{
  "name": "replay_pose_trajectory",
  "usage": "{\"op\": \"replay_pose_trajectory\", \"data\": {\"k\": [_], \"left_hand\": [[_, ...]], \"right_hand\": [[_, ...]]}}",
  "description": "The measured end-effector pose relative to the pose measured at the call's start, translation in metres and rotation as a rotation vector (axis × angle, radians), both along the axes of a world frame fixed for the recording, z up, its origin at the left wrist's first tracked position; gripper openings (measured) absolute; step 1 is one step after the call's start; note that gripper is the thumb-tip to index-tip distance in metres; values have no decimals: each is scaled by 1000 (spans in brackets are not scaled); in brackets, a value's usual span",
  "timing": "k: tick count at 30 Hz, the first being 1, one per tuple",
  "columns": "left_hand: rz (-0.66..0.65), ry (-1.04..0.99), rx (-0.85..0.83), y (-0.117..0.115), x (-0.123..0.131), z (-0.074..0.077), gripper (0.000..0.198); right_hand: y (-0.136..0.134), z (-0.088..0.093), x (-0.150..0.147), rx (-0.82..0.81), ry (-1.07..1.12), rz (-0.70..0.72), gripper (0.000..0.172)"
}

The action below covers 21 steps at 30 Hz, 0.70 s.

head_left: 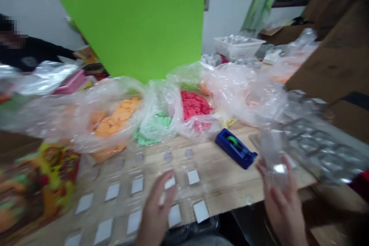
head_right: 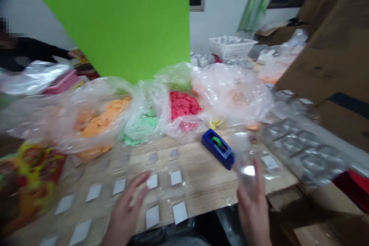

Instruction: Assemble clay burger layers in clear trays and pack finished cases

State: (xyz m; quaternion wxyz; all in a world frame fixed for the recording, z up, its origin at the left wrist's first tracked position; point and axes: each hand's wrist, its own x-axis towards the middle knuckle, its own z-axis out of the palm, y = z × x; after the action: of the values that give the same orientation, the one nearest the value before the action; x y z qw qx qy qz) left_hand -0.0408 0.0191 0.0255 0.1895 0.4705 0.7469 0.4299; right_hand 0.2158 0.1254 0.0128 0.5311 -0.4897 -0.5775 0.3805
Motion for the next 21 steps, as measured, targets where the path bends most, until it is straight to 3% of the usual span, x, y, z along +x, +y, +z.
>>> {"op": "replay_pose_trajectory", "data": {"k": [2, 4, 7, 10, 13, 15, 17, 21], "left_hand": [[-161, -228, -39, 17, 32, 10, 37], [-201, -280, -17, 29, 47, 15, 33], [-154, -282, -3, 27, 46, 16, 18], [-68, -440, -3, 13, 38, 10, 13], [34, -651, 53, 3, 35, 1, 13], [72, -754, 112, 2, 33, -2, 12], [111, -836, 166, 3, 30, -2, 11], [204, -900, 216, 8, 17, 9, 14]], "right_hand": [[-32, 0, -42, -186, 202, 333, 72], [-53, -6, -67, -282, 203, 593, 76], [-58, -16, -80, -290, 94, 780, 81], [-53, -21, -82, -325, 139, 815, 74], [-54, -20, -87, -453, 360, 806, 57], [-57, -19, -91, -548, 507, 792, 58], [-60, -18, -94, -630, 593, 773, 61], [-65, -12, -96, -722, 650, 788, 50]]}}
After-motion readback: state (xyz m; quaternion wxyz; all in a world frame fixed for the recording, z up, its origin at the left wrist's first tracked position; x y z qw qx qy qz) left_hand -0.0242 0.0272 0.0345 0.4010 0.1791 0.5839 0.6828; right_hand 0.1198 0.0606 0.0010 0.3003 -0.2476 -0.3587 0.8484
